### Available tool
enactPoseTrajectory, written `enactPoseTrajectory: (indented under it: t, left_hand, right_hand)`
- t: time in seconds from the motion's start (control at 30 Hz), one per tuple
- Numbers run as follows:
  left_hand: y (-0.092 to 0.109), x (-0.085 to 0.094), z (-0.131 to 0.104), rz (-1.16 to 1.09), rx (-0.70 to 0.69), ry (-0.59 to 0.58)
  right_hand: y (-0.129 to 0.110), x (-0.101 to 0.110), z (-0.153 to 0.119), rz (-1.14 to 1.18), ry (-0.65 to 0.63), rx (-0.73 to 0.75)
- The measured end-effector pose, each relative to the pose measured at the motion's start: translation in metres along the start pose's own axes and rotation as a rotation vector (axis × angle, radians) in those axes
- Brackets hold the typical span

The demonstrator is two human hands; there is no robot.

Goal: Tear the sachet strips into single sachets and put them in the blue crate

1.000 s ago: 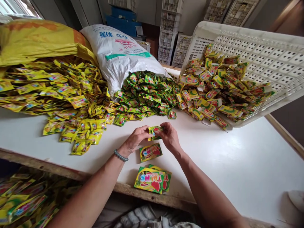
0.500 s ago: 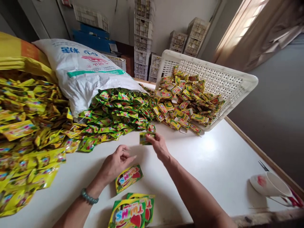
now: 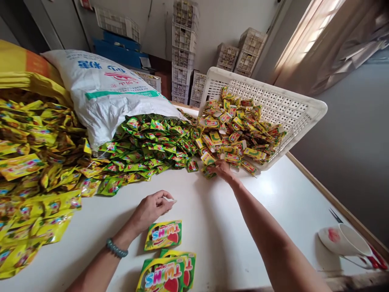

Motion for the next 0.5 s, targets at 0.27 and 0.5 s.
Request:
enactPoseTrajectory:
  t: [0.27, 0.5]
  left_hand:
    - [0.007, 0.006, -0.009, -0.374, 0.102, 0.132]
    - [-0.001, 0.025, -0.01, -0.627, 0.043, 0.255]
  right_hand:
    - [-0.036, -0.101, -0.098, -0.21, -0.198, 0.305]
    - [-0.072, -0.13, -0.143, 0.134, -0.414, 0.245]
Point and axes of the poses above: each hand's wrist, its own z-axis towards the middle knuckle, its own x-axis out of the back of the hand, y = z × x, the point moved 5 cm from there along z, towards the middle knuckle, and after that the axes turned 4 degrees about x, right-handed, at the moved point
